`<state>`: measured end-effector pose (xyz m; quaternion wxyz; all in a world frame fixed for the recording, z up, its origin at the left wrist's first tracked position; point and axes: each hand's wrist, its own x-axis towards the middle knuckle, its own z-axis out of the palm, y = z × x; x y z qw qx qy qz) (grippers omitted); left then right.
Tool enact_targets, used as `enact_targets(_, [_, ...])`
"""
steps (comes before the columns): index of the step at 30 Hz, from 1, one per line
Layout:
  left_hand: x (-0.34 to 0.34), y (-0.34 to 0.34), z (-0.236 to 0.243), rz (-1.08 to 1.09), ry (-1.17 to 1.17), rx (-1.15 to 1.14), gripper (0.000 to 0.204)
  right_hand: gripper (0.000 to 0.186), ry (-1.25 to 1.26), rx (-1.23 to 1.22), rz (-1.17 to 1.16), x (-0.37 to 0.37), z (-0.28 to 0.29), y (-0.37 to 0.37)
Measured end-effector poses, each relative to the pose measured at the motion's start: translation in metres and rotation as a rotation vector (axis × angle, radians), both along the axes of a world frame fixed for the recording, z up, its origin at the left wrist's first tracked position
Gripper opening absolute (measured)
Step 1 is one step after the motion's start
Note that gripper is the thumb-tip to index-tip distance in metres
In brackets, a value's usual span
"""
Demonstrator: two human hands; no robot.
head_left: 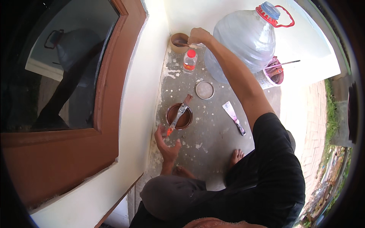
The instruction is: The person pours a liquid from a plastic bottle into a small container of brown paint and then stirs the mixture with a wooden stick while holding a paintbrush in the other hand.
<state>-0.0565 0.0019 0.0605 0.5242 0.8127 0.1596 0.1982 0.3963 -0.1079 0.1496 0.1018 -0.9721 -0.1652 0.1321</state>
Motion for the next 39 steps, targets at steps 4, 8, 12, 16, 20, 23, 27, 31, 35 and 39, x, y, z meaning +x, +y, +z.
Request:
enact_targets(4, [-0.015,0.002,-0.007,0.015,0.031,-0.153,0.076,0.030,0.253,-0.039,-0.068,-0.003,-0.008,0.005])
enact_targets(8, [-0.016,-0.002,-0.019,0.076,-0.024,-0.347,0.064,0.021,0.319,0.092,-0.167,-0.002,-0.017,-0.006])
enact_targets(12, [-0.011,-0.001,-0.007,0.116,-0.062,-0.635,0.045,0.015,0.007,0.209,-0.170,-0.007,0.000,0.002])
enact_targets(16, [-0.001,-0.003,0.008,0.116,0.003,-0.645,0.035,0.020,-0.396,0.245,-0.042,-0.003,0.008,0.000])
enact_targets(20, [0.004,-0.004,0.018,0.145,0.057,-0.674,0.028,0.025,-0.502,0.264,0.005,-0.023,0.032,0.002])
enact_targets(23, [0.006,0.000,0.017,0.169,0.114,-0.619,0.026,0.040,-0.384,0.289,0.005,-0.082,0.099,0.001])
enact_targets(27, [0.003,0.000,0.018,0.139,0.194,-0.601,0.026,0.031,-0.457,0.401,0.120,-0.098,0.116,-0.023])
enact_targets(31, [0.009,0.001,0.020,0.168,0.257,-0.606,0.022,0.025,-0.201,0.626,0.179,-0.144,0.143,-0.059])
enact_targets(35, [0.014,-0.001,0.019,0.133,0.234,-0.640,0.021,0.020,-0.114,0.784,0.200,-0.188,0.149,-0.096])
enact_targets(39, [0.015,0.001,0.021,0.093,0.244,-0.647,0.020,0.023,-0.125,0.635,0.123,-0.217,0.144,-0.123])
